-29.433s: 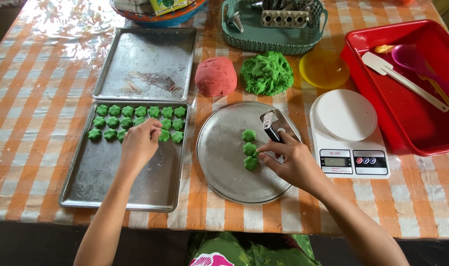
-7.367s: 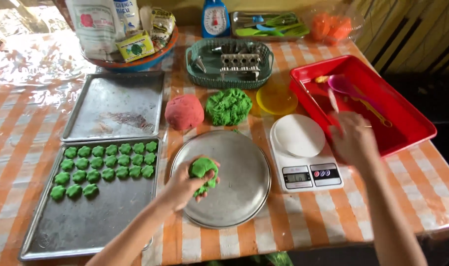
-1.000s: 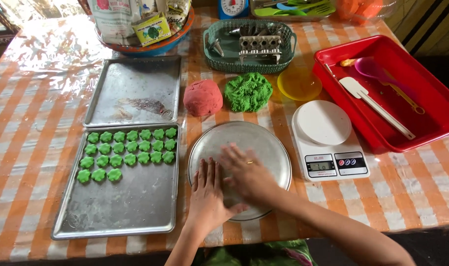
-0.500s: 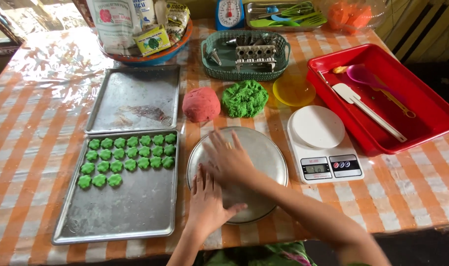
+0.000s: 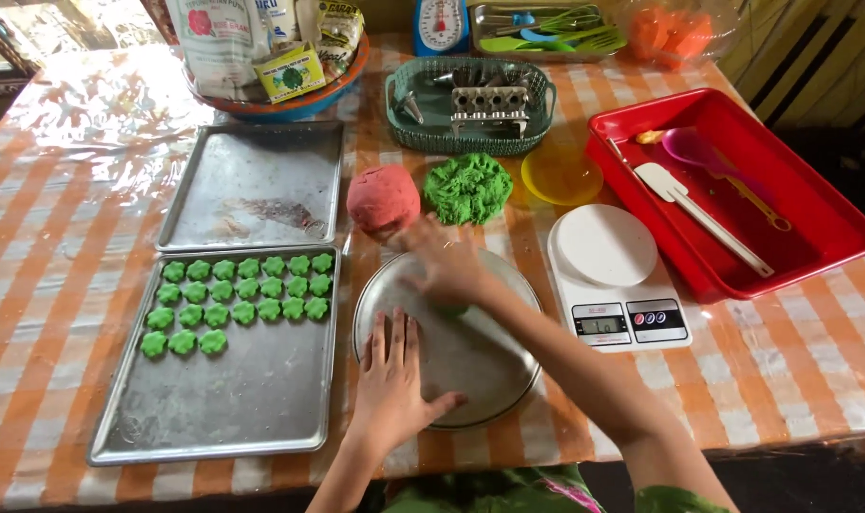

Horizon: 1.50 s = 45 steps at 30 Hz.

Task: Rolling small pieces of green dough into balls and using a manual metal press to shape them on a metal plate.

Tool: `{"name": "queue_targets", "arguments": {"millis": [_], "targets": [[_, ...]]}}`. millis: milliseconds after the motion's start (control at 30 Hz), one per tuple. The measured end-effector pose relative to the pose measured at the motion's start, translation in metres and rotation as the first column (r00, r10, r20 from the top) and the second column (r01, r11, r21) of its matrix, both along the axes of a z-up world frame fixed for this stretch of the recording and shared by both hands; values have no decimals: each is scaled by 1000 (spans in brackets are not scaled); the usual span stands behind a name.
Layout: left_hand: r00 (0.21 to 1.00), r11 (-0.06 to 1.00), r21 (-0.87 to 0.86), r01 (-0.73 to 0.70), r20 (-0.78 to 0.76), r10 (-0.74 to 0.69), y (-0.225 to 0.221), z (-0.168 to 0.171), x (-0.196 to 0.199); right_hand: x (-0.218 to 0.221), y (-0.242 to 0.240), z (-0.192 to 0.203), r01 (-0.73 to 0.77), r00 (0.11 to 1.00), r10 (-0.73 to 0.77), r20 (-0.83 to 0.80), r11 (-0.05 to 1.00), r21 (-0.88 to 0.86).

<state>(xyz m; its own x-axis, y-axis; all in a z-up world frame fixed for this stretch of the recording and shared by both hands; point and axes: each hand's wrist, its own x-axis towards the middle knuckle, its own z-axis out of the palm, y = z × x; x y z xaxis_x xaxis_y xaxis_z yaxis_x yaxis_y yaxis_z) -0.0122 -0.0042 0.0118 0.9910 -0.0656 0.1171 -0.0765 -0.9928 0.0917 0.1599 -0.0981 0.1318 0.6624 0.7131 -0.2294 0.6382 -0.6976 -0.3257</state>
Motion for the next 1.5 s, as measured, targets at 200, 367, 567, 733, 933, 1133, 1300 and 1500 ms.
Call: {"name": "queue_targets", "arguments": {"millis": [200,367,567,733,933,1133,1300,1500], "targets": [[993,993,-115,-41,-116,27,1,2,2,-73,-51,-60,-263,908,189,373,952,159],[992,996,84,19,125,-30,6,-21,-2,5,-103,-75,70,972,-51,231,995,-74],[982,985,172,-10,187,-22,6,-12,2,47,-43,-49,173,945,-154,287,984,-42],[997,1000,26,16,73,-18,1,-4,1,-38,-3,-67,11,998,-22,64,985,170],[996,991,-132,17,-82,-28,5,-6,1,-64,-70,-94,-174,931,131,341,980,98],[1000,999,-41,17,5,-17,2,3,1,20,-58,-18,100,992,-93,80,990,-102],[1000,1000,-24,9,-14,-9,1,-4,2,-6,11,-9,140,965,-77,-250,958,248],[949,934,-326,-143,-312,37,-5,49,3,-94,-38,-67,-238,909,180,377,964,114]]}}
